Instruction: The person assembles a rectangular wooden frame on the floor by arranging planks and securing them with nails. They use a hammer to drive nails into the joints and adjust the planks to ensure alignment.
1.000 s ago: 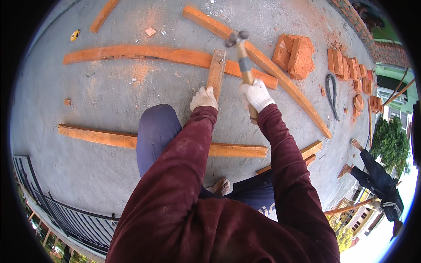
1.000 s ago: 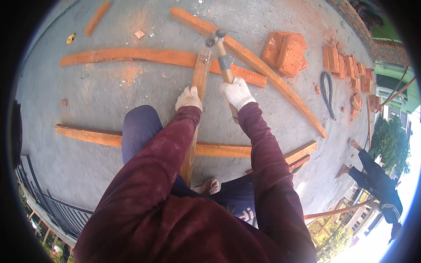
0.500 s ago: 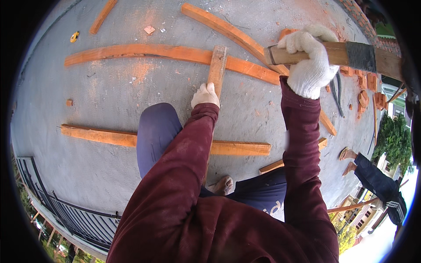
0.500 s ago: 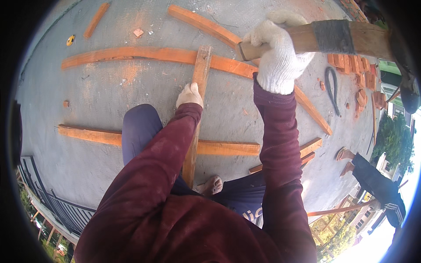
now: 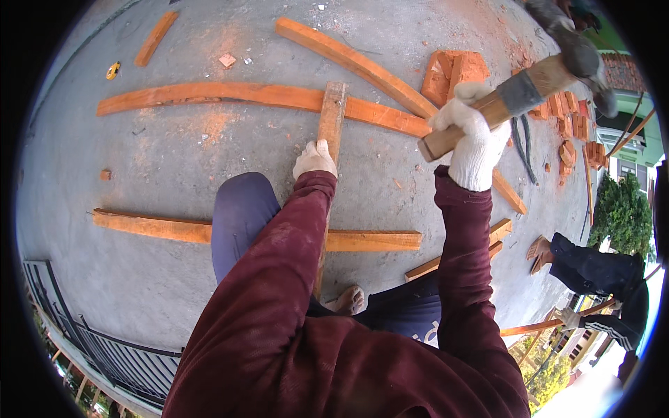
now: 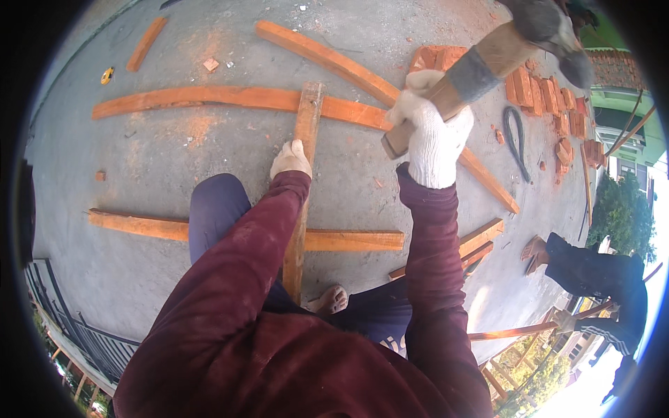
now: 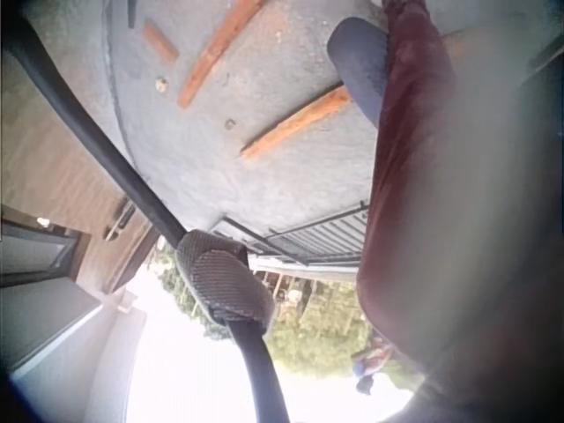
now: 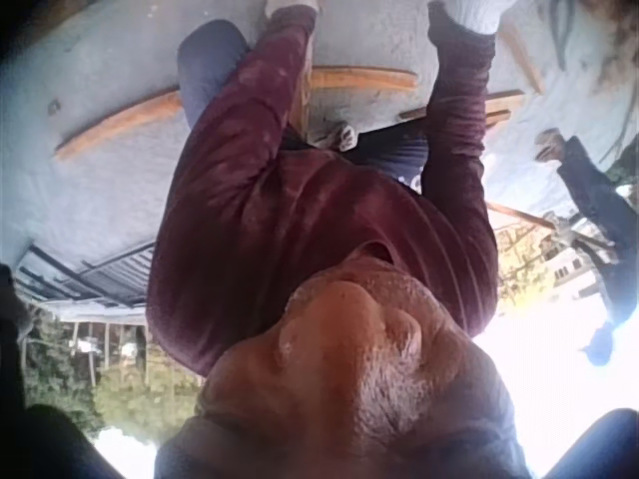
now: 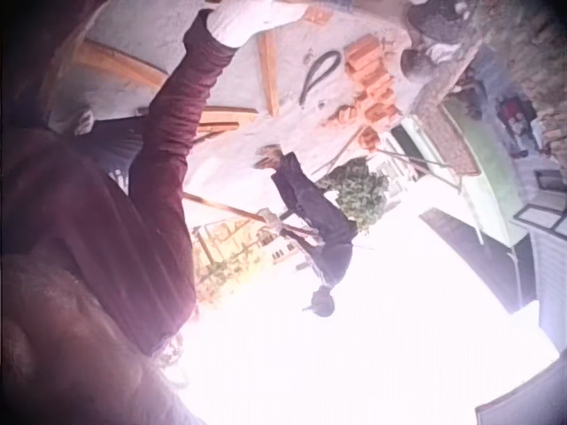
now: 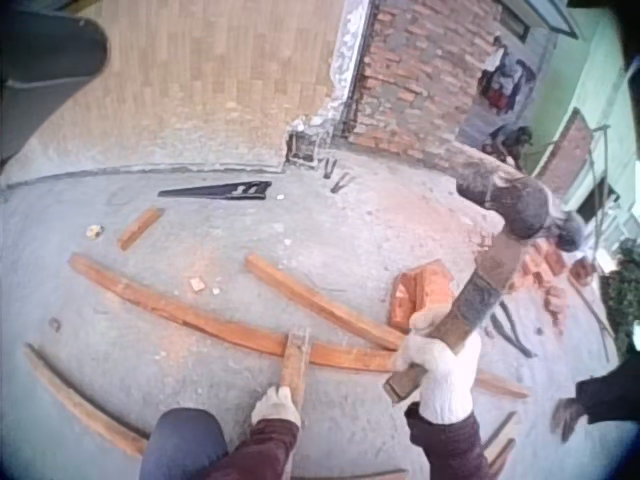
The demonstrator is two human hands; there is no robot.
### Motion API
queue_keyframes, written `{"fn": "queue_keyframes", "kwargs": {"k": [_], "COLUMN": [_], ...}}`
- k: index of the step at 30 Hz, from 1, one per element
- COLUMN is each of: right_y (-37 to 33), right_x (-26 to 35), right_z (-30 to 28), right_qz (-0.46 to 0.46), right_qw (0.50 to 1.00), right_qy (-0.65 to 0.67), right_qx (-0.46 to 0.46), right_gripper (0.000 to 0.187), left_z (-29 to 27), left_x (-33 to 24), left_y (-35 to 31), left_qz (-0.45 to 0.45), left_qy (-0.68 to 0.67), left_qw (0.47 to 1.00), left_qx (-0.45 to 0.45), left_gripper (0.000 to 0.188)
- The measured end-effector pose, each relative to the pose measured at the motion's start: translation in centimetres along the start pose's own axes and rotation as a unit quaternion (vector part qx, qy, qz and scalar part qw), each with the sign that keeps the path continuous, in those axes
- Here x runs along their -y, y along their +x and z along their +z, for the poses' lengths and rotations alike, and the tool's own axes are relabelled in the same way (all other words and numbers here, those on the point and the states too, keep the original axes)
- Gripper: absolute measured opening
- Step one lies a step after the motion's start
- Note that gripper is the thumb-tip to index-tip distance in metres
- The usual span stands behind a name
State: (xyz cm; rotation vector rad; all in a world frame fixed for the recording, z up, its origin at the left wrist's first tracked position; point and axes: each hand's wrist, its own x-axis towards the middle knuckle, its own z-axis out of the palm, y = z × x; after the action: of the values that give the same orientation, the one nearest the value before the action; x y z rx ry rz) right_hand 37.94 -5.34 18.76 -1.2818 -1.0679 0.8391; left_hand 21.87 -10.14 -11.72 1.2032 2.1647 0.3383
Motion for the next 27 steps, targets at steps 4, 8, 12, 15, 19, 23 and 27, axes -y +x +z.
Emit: {"fn": "queue_keyframes", "kwargs": {"k": [4,8,12,15,19,23,27], "right_y": [2.4,-5.3,-4.5,-1.3,2.7,4.9,-6.4], "right_x": [-1.6,-20.6,-16.4,-8.6,2.6,0.4,-21.2], "right_z": [2.4,-2.4,-2.7,-1.6,1.6,2.9,-3.2], "right_qz": [-0.172,0.302,0.411,0.237,-0.114,-0.254,0.310], "right_qw": [0.979,0.891,0.885,0.960,0.992,0.961,0.891], "right_qy": [0.096,-0.291,-0.153,-0.088,0.049,0.099,-0.286], "right_qx": [0.046,0.173,0.156,0.120,0.027,0.037,0.170], "right_gripper": [0.015,0.024,0.027,0.024,0.024,0.009,0.021], "left_z": [-1.1,-1.4,-0.2,0.3,-1.0,-0.6,-0.9], "left_x": [-1.0,-2.7,-0.8,1.1,-1.3,-0.1,-3.0], "left_y": [-0.9,-1.0,0.2,0.8,-0.1,-1.0,-0.7], "left_qz": [-0.015,-0.003,-0.006,0.018,-0.002,-0.003,0.019], "left_qy": [0.010,0.017,0.009,0.011,0.002,-0.003,-0.018], "left_qw": [0.999,0.999,1.000,0.999,1.000,1.000,0.999], "left_qx": [0.046,0.041,0.020,0.024,0.009,0.018,0.021], "left_gripper": [0.056,0.056,0.059,0.059,0.056,0.056,0.057]}}
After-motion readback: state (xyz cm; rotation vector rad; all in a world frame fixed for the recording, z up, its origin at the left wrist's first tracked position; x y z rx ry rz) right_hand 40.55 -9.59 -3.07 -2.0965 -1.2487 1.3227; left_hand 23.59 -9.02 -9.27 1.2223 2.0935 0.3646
